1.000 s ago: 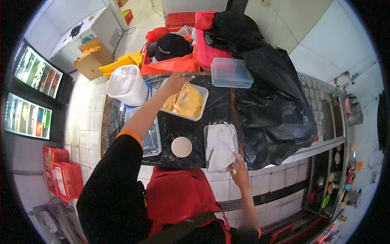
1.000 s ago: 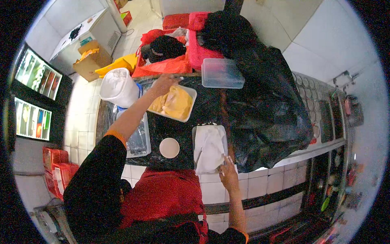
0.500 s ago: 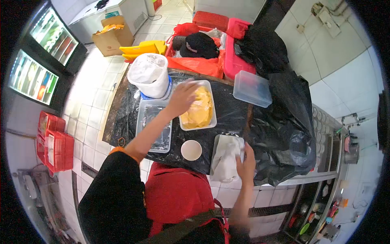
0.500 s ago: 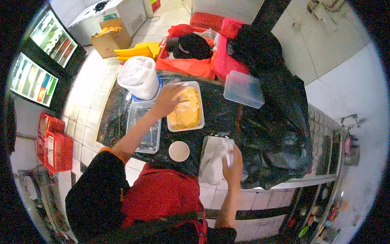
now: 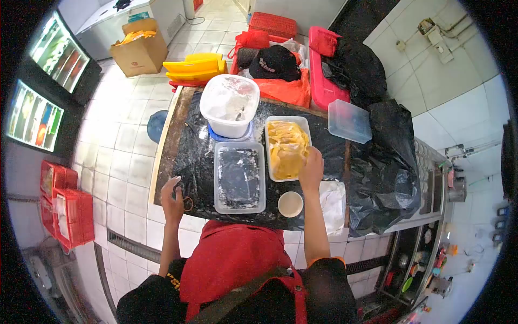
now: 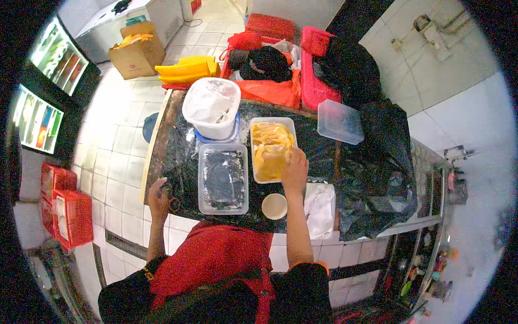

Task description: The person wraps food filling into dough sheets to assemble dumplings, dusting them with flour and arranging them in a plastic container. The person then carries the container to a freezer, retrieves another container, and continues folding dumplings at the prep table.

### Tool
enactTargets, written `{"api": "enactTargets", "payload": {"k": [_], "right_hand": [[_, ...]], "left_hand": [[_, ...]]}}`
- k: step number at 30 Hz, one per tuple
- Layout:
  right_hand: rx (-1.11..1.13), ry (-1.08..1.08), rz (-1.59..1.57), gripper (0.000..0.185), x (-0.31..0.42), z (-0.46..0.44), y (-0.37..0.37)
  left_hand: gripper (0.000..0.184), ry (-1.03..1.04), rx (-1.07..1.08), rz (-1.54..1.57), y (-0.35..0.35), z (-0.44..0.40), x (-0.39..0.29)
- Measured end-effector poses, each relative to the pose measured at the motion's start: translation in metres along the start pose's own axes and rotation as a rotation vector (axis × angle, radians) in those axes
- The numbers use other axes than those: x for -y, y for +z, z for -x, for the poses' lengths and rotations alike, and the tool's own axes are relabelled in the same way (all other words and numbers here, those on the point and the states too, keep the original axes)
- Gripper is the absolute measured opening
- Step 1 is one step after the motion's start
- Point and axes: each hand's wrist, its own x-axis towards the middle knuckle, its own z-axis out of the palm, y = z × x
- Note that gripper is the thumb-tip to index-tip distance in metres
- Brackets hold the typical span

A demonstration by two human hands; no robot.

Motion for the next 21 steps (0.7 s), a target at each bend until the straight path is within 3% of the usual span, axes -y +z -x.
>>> {"api": "enactTargets", "payload": {"k": [1,4,11,17,21], "right_hand": [[-0.14,-0.278,0.051,0.035,0.007,0.003,0.004],[-0.009,-0.418,0.164,0.03,0.036,0.012,0.02],[0.065,-0.278,0.29,0.036,0.054,0.019,0.018],[0.018,-0.374,0.348,0.034,0.046,0.012,0.023],[0.146,-0.177,0.44,0.035,0.049,0.005,0.029]], "left_hand": [[0.034,0.002,0.011,0.01,-0.004,-0.006,0.007],[0.035,0.039,0.104,0.098,-0.019,-0.022,0.016],[0.035,0.1,0.153,0.149,-0.047,-0.061,0.032],[0.034,0.049,0.104,0.268,-0.051,-0.066,0.035],[0.032,0.028,0.071,0.242,-0.051,-0.055,0.026]]}}
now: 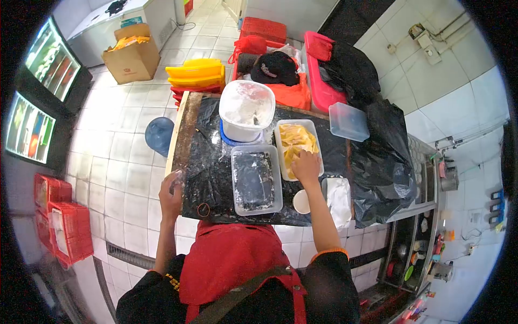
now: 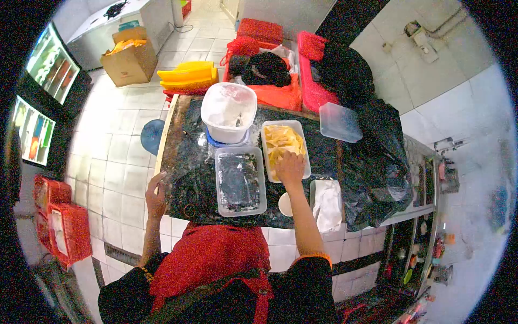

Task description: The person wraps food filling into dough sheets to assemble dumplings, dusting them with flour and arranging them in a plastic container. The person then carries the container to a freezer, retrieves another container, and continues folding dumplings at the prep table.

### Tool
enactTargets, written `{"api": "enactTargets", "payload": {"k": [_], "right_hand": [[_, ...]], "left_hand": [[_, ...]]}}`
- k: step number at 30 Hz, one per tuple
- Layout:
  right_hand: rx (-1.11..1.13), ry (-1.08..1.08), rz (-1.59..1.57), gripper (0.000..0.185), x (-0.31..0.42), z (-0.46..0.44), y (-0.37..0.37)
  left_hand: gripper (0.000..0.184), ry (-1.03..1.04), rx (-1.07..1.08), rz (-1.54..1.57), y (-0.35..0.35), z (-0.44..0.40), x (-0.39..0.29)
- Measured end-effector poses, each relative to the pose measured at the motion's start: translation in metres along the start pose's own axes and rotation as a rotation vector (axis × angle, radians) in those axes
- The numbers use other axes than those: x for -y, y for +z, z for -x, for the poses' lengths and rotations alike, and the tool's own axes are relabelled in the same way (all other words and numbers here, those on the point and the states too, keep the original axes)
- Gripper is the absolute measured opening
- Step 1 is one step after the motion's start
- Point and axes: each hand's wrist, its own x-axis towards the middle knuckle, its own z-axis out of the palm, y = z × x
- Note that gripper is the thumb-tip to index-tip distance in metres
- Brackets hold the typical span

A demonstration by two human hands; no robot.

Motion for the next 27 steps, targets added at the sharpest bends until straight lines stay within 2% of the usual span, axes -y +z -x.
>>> {"api": "enactTargets", "payload": {"k": [2,4,7,8,10,11,12,14,16,18,19,21,22,24,25,26,27], "right_hand": [[0.063,0.054,0.026,0.035,0.0,-0.005,0.001],[0.161,0.081,-0.015,0.033,-0.002,-0.009,-0.004],[0.162,0.1,-0.15,0.031,-0.008,-0.009,-0.035],[0.158,0.092,-0.155,0.031,-0.012,-0.009,-0.045],[-0.038,0.102,-0.14,0.027,-0.029,-0.006,-0.056],[-0.209,0.024,-0.117,0.028,-0.042,-0.005,-0.048],[-0.2,0.026,-0.122,0.028,-0.051,-0.006,-0.049],[-0.198,0.001,-0.345,0.031,-0.061,-0.014,-0.069],[-0.139,0.014,-0.411,0.031,-0.053,-0.013,-0.104],[-0.11,-0.005,-0.946,0.034,-0.038,-0.013,-0.123],[-0.116,-0.016,-0.945,0.034,-0.032,-0.016,-0.124],[0.148,-0.161,-1.059,0.037,-0.015,-0.019,-0.122],[0.15,-0.163,-1.063,0.037,-0.003,-0.016,-0.121],[0.287,-0.177,-1.234,0.039,0.016,-0.012,-0.122],[0.226,-0.139,-1.289,0.033,0.015,-0.014,-0.108],[0.219,-0.142,-1.292,0.033,0.01,-0.019,-0.087],[0.068,-0.106,-0.983,0.03,0.002,-0.024,-0.06]], "left_hand": [[0.029,-0.123,-0.013,0.075,0.002,0.01,-0.003],[0.028,-0.112,-0.046,0.061,0.005,0.019,-0.011],[0.028,-0.177,-0.034,0.063,0.014,0.027,-0.026],[0.028,-0.118,-0.02,0.097,0.022,0.028,-0.031],[0.029,-0.062,-0.008,0.124,0.042,0.029,-0.048],[0.028,-0.056,0.066,0.154,0.055,0.027,-0.06],[0.028,-0.052,0.144,0.184,0.067,0.025,-0.073],[0.029,-0.045,0.304,0.272,0.096,0.015,-0.106],[0.035,-0.113,0.513,0.374,0.135,0.004,-0.114],[0.041,-0.277,0.603,0.838,0.173,-0.007,-0.132],[0.041,-0.267,0.596,0.84,0.191,-0.016,-0.137],[0.049,-0.1,0.694,1.004,0.209,-0.026,-0.14],[0.052,-0.046,0.728,1.056,0.21,-0.027,-0.142],[0.051,-0.505,0.738,1.564,0.201,-0.027,-0.143],[0.051,-0.498,0.744,1.558,0.196,-0.028,-0.138],[0.049,-0.623,0.663,1.484,0.19,-0.024,-0.129],[0.048,-0.745,0.578,1.408,0.184,-0.018,-0.119]]}}
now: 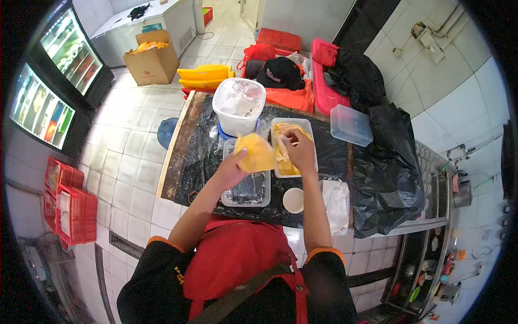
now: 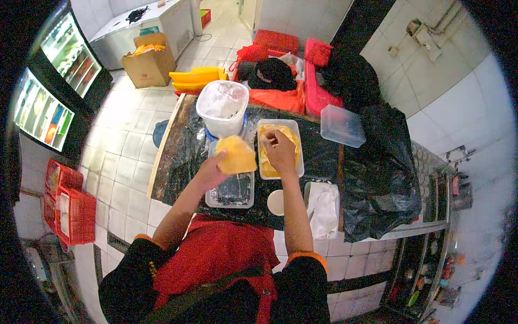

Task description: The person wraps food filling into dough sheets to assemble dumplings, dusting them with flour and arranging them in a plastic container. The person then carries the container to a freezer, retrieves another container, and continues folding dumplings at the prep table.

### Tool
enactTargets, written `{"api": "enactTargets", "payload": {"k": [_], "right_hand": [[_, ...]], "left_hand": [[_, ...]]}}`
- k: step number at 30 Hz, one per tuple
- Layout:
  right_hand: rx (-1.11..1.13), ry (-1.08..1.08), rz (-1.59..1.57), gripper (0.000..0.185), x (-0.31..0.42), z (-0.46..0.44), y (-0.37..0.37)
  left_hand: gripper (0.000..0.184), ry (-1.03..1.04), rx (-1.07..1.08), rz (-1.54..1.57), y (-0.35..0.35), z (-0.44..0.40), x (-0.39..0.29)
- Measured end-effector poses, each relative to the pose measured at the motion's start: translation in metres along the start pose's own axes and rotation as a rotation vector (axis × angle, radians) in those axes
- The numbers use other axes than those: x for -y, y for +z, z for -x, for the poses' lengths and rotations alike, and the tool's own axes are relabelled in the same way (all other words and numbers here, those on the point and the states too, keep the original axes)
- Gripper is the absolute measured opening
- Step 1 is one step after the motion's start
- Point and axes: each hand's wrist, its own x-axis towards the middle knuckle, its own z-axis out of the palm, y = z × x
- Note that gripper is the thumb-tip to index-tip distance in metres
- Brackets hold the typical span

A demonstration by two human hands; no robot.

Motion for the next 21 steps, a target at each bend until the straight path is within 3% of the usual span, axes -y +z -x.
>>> {"api": "enactTargets", "payload": {"k": [2,6,7,9,12,14,16,19,21], "right_hand": [[-0.122,-0.096,0.487,0.026,-0.055,-0.003,0.022],[-0.275,-0.226,0.792,0.025,-0.055,0.005,0.039],[-0.241,-0.223,0.751,0.025,-0.06,0.002,0.036],[-0.195,-0.22,0.71,0.024,-0.07,-0.001,0.03],[-0.201,-0.162,0.559,0.024,-0.075,-0.009,0.015],[-0.267,0.04,0.094,0.022,-0.066,-0.007,-0.001],[-0.268,0.069,0.029,0.022,-0.072,-0.013,-0.007],[-0.217,0.145,-0.199,0.019,-0.083,-0.015,-0.005],[-0.209,0.253,-0.566,0.014,-0.08,-0.011,0.002]], "left_hand": [[0.048,0.058,-0.028,-0.052,-0.02,0.013,0.004],[0.054,0.163,0.006,-0.062,-0.036,0.045,-0.001],[0.054,0.167,0.002,-0.06,-0.023,0.052,-0.007],[0.057,0.254,0.251,0.015,0.0,0.067,-0.014],[0.058,0.26,0.237,0.078,-0.004,0.07,-0.016],[0.057,0.236,0.216,0.143,-0.003,0.064,-0.017],[0.055,0.208,0.187,0.21,-0.006,0.054,-0.014],[0.051,0.056,0.177,0.345,-0.029,0.02,0.008],[0.049,-0.031,0.105,0.233,-0.034,-0.009,0.026]]}}
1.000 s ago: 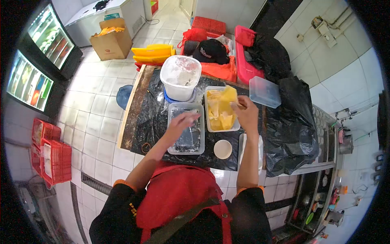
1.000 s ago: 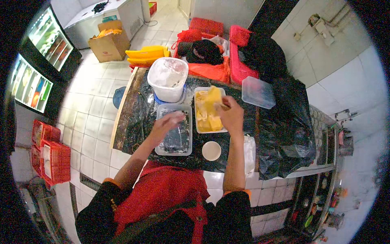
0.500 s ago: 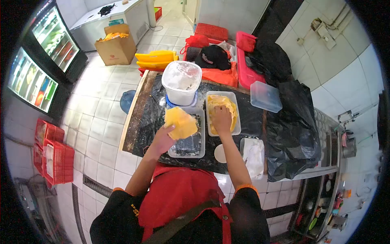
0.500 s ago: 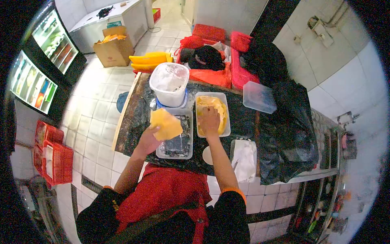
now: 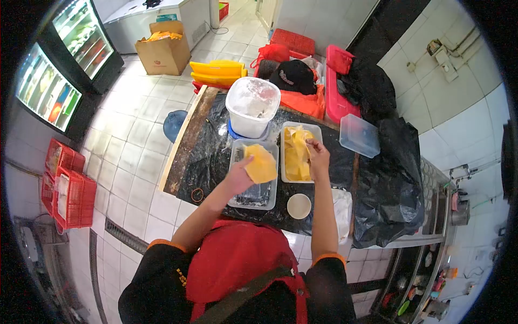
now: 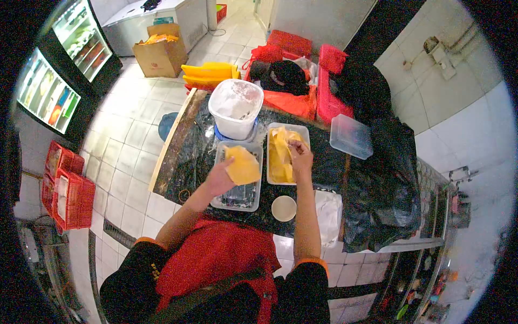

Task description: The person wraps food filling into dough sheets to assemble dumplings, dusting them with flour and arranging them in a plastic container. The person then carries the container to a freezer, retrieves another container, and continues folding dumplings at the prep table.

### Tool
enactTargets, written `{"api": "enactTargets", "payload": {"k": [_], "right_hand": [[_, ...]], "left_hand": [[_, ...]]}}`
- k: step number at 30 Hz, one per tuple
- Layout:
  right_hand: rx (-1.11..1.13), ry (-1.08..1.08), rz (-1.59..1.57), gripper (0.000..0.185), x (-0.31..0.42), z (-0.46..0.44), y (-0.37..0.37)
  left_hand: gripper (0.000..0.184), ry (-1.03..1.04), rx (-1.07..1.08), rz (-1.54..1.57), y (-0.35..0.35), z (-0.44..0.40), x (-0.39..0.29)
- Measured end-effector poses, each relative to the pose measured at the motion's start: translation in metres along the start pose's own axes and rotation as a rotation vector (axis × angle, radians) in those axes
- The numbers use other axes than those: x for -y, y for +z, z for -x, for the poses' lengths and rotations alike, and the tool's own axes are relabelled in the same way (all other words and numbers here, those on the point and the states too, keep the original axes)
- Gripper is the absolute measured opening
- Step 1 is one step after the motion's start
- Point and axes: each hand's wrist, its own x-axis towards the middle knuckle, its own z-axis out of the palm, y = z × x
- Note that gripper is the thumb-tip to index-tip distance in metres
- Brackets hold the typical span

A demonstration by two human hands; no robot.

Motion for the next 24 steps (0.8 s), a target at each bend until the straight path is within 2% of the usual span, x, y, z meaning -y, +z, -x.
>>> {"api": "enactTargets", "payload": {"k": [1,3,4,6,8,10,11,14,15,19,21,24], "right_hand": [[0.002,-0.002,0.0,0.014,0.013,0.01,0.007],[0.058,0.216,-0.345,0.013,0.039,0.033,0.017],[0.059,0.217,-0.345,0.013,0.042,0.041,0.02],[0.172,0.27,-0.538,0.014,0.048,0.054,0.025],[0.197,0.262,-0.486,0.013,0.053,0.06,0.025],[0.161,-0.085,0.219,0.016,0.053,0.061,0.024],[0.092,-0.261,0.308,0.021,0.042,0.057,0.02],[0.066,-0.273,0.367,0.027,0.094,0.089,0.037],[0.152,-0.394,0.496,0.029,0.108,0.099,0.046],[0.168,-0.417,0.52,0.036,0.099,0.096,0.052],[0.162,-0.115,0.21,0.038,0.093,0.095,0.053],[0.182,-0.076,0.03,0.038,0.078,0.089,0.055]], "left_hand": [[0.049,0.003,0.001,-0.001,0.005,-0.011,0.006],[0.044,-0.021,0.069,-0.06,0.015,-0.034,0.018],[0.044,-0.02,0.068,-0.059,0.026,-0.038,0.022],[0.04,0.111,0.069,-0.143,0.047,-0.042,0.027],[0.04,0.165,0.013,-0.255,0.059,-0.042,0.028],[0.04,0.22,-0.043,-0.37,0.065,-0.041,0.027],[0.042,0.281,-0.096,-0.394,0.067,-0.039,0.028],[0.043,0.35,-0.207,-0.462,0.069,-0.032,0.028],[0.043,0.357,-0.263,-0.501,0.07,-0.029,0.028],[0.044,0.389,-0.276,-0.687,0.075,-0.015,0.018],[0.043,0.353,-0.241,-0.675,0.077,-0.006,0.013],[0.042,0.409,-0.228,-0.602,0.077,0.001,0.014]]}}
